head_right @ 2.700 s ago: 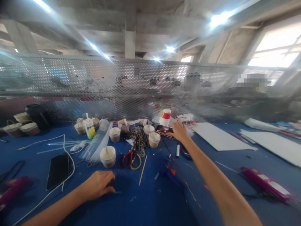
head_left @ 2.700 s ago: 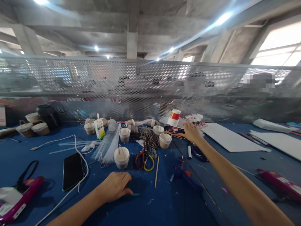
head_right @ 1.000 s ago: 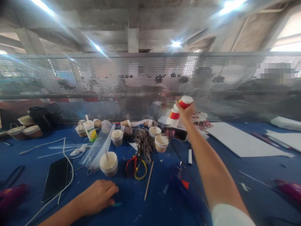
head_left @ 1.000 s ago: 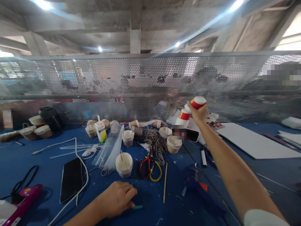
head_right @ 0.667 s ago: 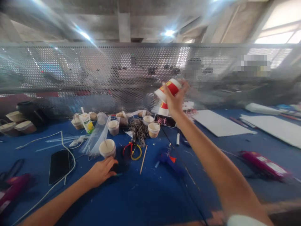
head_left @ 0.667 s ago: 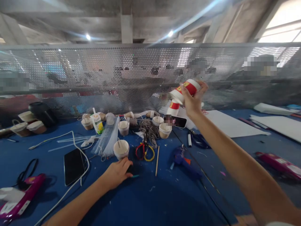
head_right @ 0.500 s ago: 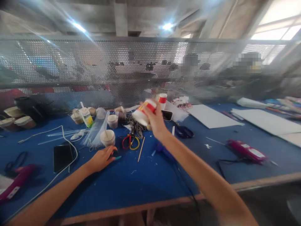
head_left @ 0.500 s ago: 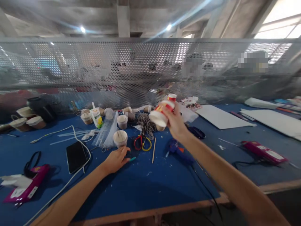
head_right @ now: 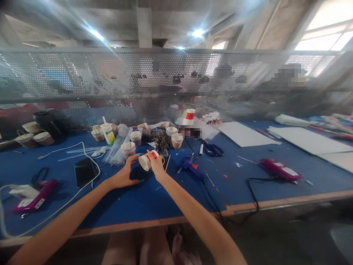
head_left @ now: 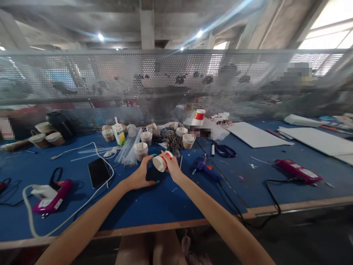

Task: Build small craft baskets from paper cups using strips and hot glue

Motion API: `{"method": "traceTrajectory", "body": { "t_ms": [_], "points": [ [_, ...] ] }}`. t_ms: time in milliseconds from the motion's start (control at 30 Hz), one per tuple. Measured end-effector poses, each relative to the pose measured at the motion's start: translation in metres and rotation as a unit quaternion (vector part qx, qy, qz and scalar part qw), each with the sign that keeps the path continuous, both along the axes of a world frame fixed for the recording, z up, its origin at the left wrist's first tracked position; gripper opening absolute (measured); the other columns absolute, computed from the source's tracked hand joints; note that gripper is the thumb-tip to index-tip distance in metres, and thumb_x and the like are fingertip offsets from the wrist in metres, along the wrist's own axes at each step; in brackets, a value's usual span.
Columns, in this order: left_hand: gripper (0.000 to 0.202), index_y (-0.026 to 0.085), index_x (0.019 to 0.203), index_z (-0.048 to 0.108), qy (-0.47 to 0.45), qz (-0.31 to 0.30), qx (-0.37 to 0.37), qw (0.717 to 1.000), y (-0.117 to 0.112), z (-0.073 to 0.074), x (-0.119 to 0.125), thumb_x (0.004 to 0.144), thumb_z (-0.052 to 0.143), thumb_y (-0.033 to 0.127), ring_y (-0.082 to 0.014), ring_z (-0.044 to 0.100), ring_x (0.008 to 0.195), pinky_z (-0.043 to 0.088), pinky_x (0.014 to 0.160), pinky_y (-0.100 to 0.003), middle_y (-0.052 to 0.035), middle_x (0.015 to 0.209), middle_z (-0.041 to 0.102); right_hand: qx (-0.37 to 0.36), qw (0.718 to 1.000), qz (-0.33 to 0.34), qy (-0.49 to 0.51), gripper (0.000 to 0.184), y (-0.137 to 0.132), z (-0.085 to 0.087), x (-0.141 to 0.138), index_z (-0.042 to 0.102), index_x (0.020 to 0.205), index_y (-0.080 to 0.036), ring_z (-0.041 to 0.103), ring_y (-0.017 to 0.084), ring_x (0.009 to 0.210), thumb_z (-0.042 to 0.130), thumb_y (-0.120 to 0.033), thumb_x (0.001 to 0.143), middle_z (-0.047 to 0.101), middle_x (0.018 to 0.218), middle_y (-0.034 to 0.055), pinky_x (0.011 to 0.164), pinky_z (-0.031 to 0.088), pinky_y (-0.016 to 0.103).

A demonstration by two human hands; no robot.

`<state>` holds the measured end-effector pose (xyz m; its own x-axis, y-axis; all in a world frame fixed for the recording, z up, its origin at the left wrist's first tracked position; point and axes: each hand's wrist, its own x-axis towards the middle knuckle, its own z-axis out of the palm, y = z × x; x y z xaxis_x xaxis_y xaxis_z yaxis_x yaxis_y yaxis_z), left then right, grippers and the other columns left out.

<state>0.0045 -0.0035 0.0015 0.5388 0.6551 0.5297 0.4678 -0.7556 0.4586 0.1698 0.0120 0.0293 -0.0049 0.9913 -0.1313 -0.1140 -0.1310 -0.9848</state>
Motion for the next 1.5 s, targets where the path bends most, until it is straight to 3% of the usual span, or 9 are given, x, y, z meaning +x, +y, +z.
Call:
{"method": "traceTrajectory", "body": {
  "t_ms": [200, 333, 433, 533, 700, 900, 1133, 1300, 1500],
  "points": [
    [0.077, 0.027, 0.130, 0.013, -0.096, -0.017, 0.166, 0.981, 0.000, -0.005, 0.005, 0.072, 0.062, 0.017, -0.0287, 0.036, 0.125, 0.037, 0.096, -0.055, -0.0155, 0.130, 0.036, 0.101, 0.973, 0.060, -0.200, 0.043, 0.002, -0.002, 0.001, 0.056, 0.079, -0.017, 0.057, 0.016, 0.065, 0.035, -0.055, 0.082, 0.059, 0.067, 0.0021, 0.060, 0.045, 0.028],
    [0.076, 0.029, 0.129, 0.015, -0.103, 0.025, 0.220, 0.970, -0.002, -0.003, 0.003, 0.070, 0.060, 0.014, -0.0275, 0.041, 0.121, 0.042, 0.093, -0.054, -0.0128, 0.123, 0.041, 0.223, 0.876, -0.028, -0.427, 0.036, 0.003, 0.005, 0.018, 0.054, 0.086, -0.016, 0.056, 0.023, 0.091, 0.029, -0.041, 0.087, 0.060, 0.089, 0.0104, 0.082, 0.040, 0.035],
    [0.073, 0.022, 0.129, 0.020, -0.087, 0.083, 0.221, 0.968, -0.010, 0.001, 0.007, 0.070, 0.061, 0.017, -0.0290, 0.045, 0.115, 0.045, 0.091, -0.050, -0.0163, 0.120, 0.042, 0.169, 0.807, -0.061, -0.563, 0.036, 0.005, 0.006, 0.025, 0.048, 0.096, -0.008, 0.049, 0.032, 0.105, 0.051, -0.038, 0.077, 0.054, 0.104, 0.0222, 0.090, 0.034, 0.043],
    [0.070, 0.017, 0.130, 0.024, -0.057, 0.094, 0.181, 0.977, -0.015, 0.003, 0.011, 0.070, 0.061, 0.021, -0.0300, 0.046, 0.113, 0.044, 0.091, -0.048, -0.0182, 0.120, 0.042, 0.107, 0.770, 0.003, -0.628, 0.048, 0.009, 0.007, 0.026, 0.045, 0.101, -0.004, 0.054, 0.034, 0.099, 0.061, -0.036, 0.069, 0.057, 0.099, 0.0248, 0.084, 0.039, 0.040],
    [0.067, 0.015, 0.129, 0.028, -0.080, 0.123, 0.102, 0.984, -0.014, 0.003, 0.007, 0.071, 0.059, 0.027, -0.0296, 0.044, 0.115, 0.038, 0.096, -0.048, -0.0167, 0.121, 0.042, 0.026, 0.851, 0.031, -0.524, 0.055, 0.020, 0.015, 0.035, 0.049, 0.098, -0.005, 0.061, 0.030, 0.084, 0.073, -0.023, 0.053, 0.063, 0.086, 0.0186, 0.066, 0.043, 0.031],
    [0.064, 0.016, 0.124, 0.028, -0.229, 0.084, -0.037, 0.969, -0.009, 0.000, 0.003, 0.071, 0.058, 0.033, -0.0263, 0.049, 0.108, 0.042, 0.091, -0.043, -0.0144, 0.118, 0.045, -0.026, 0.932, 0.069, -0.355, 0.017, 0.029, 0.026, 0.058, 0.056, 0.054, -0.013, 0.049, 0.013, 0.046, 0.067, -0.023, 0.061, 0.044, 0.039, -0.0032, 0.046, 0.037, 0.024],
    [0.053, 0.017, 0.112, 0.046, -0.283, 0.034, -0.102, 0.953, -0.006, 0.003, 0.003, 0.072, 0.056, 0.051, -0.0263, 0.051, 0.102, 0.041, 0.091, -0.043, -0.0108, 0.109, 0.050, -0.042, 0.987, 0.140, -0.066, 0.010, 0.014, 0.041, 0.050, 0.064, 0.072, -0.013, 0.056, 0.010, 0.057, 0.055, -0.016, 0.074, 0.061, 0.063, 0.0024, 0.056, 0.047, 0.022],
    [0.077, 0.017, 0.116, 0.045, -0.253, 0.020, -0.146, 0.956, -0.005, 0.001, 0.003, 0.052, 0.075, 0.047, -0.0279, 0.053, 0.103, 0.041, 0.093, -0.043, -0.0113, 0.112, 0.054, -0.002, 0.971, 0.133, 0.197, 0.006, 0.006, 0.043, 0.044, 0.063, 0.074, -0.016, 0.050, 0.007, 0.053, 0.060, -0.014, 0.070, 0.054, 0.058, -0.0029, 0.055, 0.044, 0.019],
    [0.084, 0.016, 0.119, 0.043, -0.221, 0.028, -0.179, 0.958, -0.005, -0.003, 0.005, 0.048, 0.079, 0.041, -0.0278, 0.055, 0.103, 0.041, 0.093, -0.044, -0.0118, 0.112, 0.056, -0.035, 0.953, 0.195, 0.229, 0.051, 0.006, 0.047, 0.055, 0.062, 0.069, -0.012, 0.023, 0.006, 0.038, 0.042, -0.058, 0.079, 0.026, 0.044, -0.0090, 0.056, 0.045, 0.028]
  ]
}}
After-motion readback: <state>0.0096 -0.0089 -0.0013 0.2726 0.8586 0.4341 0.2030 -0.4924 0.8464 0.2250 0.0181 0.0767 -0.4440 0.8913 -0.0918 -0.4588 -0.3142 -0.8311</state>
